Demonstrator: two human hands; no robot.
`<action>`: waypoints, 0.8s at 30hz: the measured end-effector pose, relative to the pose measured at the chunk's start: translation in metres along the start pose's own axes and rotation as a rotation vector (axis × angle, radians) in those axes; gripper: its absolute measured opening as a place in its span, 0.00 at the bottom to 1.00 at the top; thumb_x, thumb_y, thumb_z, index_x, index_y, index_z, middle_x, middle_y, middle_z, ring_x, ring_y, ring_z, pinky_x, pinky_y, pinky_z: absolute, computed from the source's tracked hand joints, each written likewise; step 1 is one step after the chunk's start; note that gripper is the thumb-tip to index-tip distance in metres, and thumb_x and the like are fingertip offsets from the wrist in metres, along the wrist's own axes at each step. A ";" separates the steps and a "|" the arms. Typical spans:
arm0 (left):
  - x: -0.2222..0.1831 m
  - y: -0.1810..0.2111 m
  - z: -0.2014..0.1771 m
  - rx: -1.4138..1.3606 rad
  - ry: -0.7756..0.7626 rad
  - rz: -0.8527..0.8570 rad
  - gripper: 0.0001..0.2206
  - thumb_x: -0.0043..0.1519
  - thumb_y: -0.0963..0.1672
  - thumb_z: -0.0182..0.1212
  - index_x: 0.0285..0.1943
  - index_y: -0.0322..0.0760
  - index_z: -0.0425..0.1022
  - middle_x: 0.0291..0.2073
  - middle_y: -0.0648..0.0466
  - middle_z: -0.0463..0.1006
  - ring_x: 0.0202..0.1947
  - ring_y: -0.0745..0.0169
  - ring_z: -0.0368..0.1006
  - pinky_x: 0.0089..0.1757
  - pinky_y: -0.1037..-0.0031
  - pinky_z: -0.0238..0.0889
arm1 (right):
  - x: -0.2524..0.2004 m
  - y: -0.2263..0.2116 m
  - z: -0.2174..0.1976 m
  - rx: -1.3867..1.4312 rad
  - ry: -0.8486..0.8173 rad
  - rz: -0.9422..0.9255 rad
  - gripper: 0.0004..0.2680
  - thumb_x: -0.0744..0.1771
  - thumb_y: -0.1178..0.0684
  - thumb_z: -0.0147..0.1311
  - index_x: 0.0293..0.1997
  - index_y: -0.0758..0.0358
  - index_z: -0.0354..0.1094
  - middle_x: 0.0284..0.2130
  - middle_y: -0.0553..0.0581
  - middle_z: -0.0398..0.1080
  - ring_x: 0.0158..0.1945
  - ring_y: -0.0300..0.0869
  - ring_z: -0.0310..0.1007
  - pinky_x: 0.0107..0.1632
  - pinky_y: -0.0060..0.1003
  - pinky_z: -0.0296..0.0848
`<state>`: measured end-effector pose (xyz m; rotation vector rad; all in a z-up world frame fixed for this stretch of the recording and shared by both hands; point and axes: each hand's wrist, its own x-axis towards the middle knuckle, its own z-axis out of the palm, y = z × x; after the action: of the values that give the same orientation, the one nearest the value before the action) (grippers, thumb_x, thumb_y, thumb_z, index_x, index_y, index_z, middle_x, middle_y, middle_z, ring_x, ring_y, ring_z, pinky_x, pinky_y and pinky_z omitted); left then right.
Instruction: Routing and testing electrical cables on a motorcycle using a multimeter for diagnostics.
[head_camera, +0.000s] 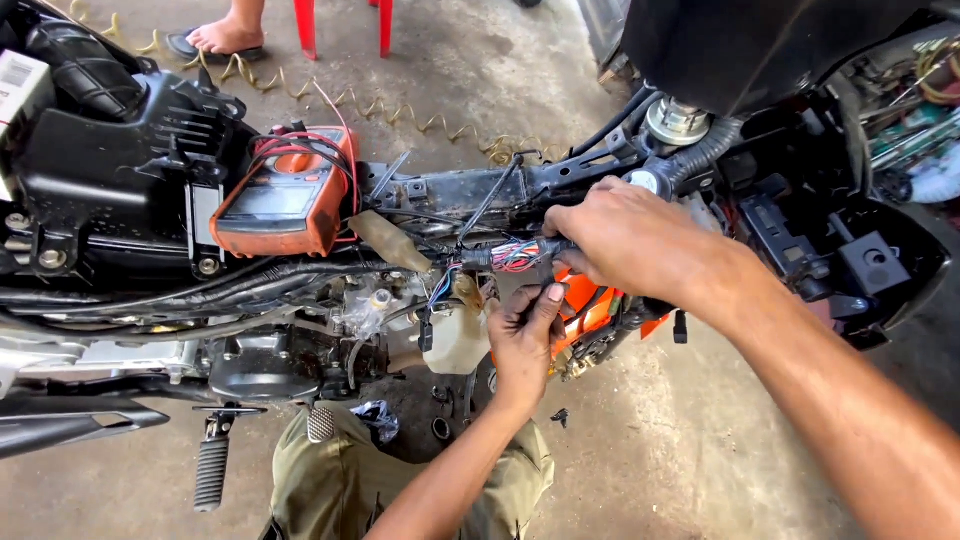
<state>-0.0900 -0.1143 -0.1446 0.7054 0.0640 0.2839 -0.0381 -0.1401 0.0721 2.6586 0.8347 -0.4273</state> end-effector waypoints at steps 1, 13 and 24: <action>-0.004 0.012 0.002 0.059 -0.018 -0.007 0.07 0.65 0.41 0.65 0.36 0.27 0.81 0.20 0.43 0.79 0.14 0.68 0.69 0.18 0.83 0.59 | -0.001 0.009 0.018 -0.141 0.109 -0.042 0.09 0.66 0.52 0.55 0.45 0.66 0.75 0.27 0.64 0.80 0.43 0.55 0.83 0.67 0.52 0.63; 0.053 0.110 0.019 0.202 -0.126 -0.481 0.11 0.61 0.41 0.64 0.26 0.29 0.77 0.14 0.50 0.72 0.11 0.70 0.55 0.16 0.79 0.39 | -0.021 0.011 0.076 -0.324 0.635 -0.161 0.17 0.64 0.57 0.51 0.61 0.66 0.70 0.53 0.60 0.76 0.60 0.49 0.70 0.72 0.50 0.55; 0.073 0.130 0.021 0.242 -0.128 -0.595 0.14 0.65 0.43 0.65 0.25 0.32 0.77 0.14 0.53 0.73 0.09 0.72 0.54 0.14 0.80 0.45 | -0.003 0.007 0.094 -0.194 0.902 -0.120 0.10 0.66 0.55 0.66 0.42 0.64 0.64 0.37 0.56 0.75 0.42 0.47 0.75 0.62 0.44 0.63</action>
<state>-0.0471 -0.0128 -0.0423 0.9081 0.1838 -0.3447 -0.0538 -0.1836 -0.0103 2.5653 1.1825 0.8575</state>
